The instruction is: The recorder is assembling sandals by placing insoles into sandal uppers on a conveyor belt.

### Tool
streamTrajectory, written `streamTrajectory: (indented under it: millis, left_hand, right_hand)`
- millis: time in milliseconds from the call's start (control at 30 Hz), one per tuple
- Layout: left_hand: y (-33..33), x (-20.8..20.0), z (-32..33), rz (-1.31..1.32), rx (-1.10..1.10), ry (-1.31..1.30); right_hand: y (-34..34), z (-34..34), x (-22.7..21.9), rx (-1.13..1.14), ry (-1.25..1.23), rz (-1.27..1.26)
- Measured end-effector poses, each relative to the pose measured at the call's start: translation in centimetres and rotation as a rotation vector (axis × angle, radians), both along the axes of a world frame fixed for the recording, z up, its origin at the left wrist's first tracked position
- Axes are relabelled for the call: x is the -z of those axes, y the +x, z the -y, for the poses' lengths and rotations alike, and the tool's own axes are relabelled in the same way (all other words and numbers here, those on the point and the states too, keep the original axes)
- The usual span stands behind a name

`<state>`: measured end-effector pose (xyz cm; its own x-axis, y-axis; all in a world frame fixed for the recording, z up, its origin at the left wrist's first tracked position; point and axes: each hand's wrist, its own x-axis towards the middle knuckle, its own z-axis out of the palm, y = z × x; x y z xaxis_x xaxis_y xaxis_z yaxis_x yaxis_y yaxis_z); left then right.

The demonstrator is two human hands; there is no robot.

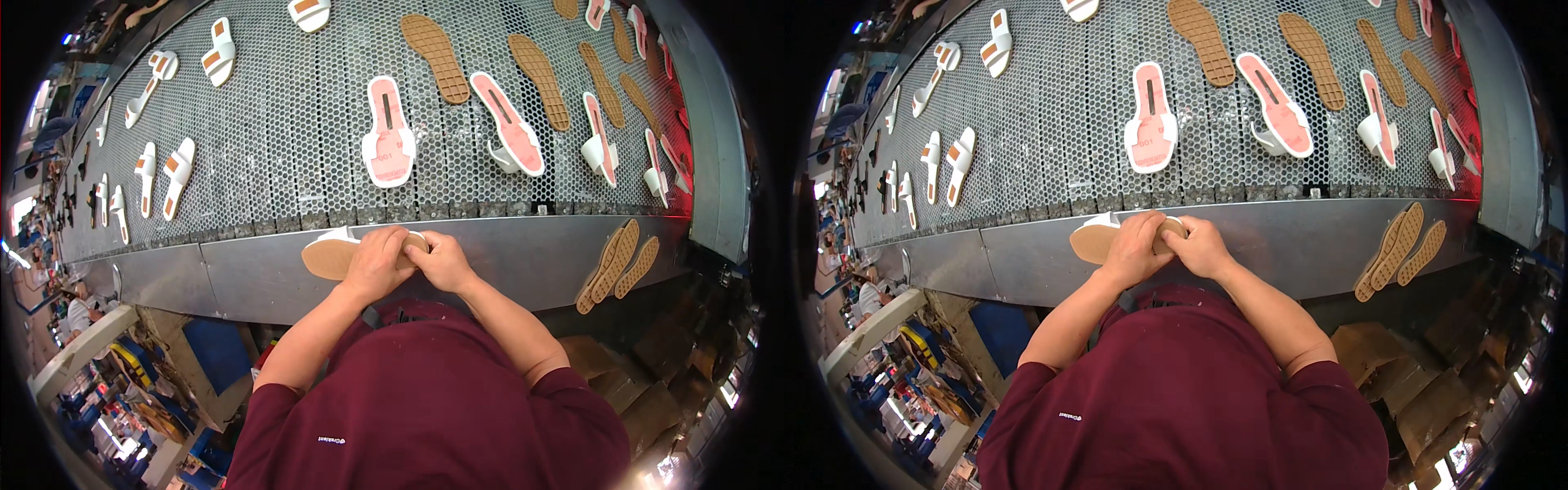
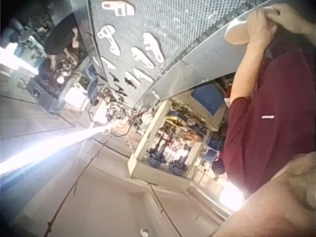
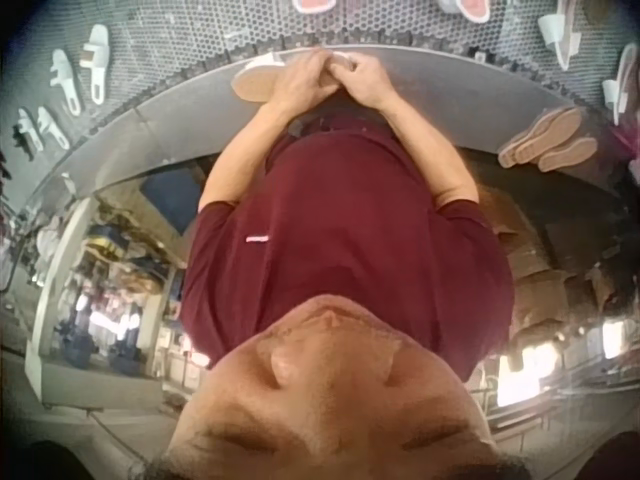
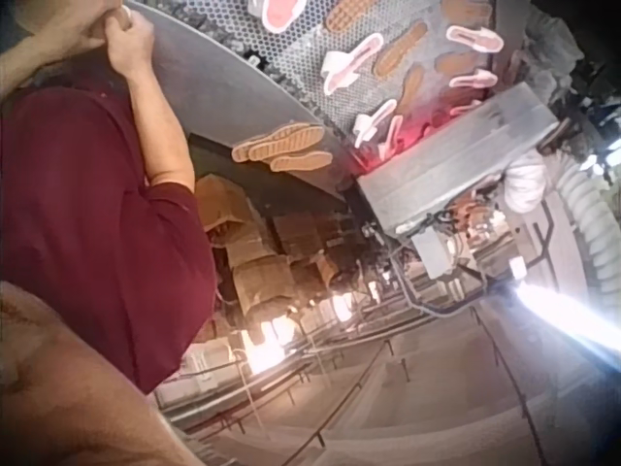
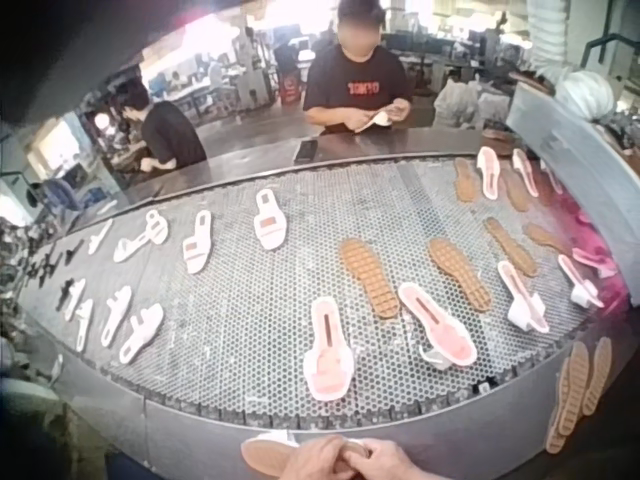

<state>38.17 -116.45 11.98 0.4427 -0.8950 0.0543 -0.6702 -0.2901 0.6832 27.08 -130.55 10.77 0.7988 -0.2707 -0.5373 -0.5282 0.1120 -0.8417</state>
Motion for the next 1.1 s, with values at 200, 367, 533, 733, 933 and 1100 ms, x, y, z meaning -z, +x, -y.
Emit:
streamTrajectory:
  millis: [200, 367, 533, 733, 933, 1100]
  left_hand:
    - [2.7, -4.4, -0.7, 0.085, -0.07, 0.019]
    - [11.3, -6.6, -6.5, 0.602, -0.325, -0.383]
    - [12.6, 1.6, -12.8, 0.366, -0.972, -0.026]
    - [4.8, 6.4, -5.0, -0.899, -0.893, -0.02]
    - [4.0, 7.1, 6.6, -1.215, -0.879, -0.085]
    - [5.6, 9.8, 6.0, -0.955, -1.147, -0.362]
  right_hand:
    - [0.0, 2.5, -0.8, 0.043, 0.222, 0.25]
    - [5.8, 12.3, -1.0, 0.143, -0.68, 0.156]
    - [15.5, 18.5, 0.3, -0.055, -1.109, -0.057]
    - [21.6, 20.9, 2.4, -0.21, -1.149, -0.36]
    - [22.8, 21.4, 3.1, -0.168, -1.104, -0.338]
    - [23.0, 23.9, 2.6, -0.069, -0.77, -0.263]
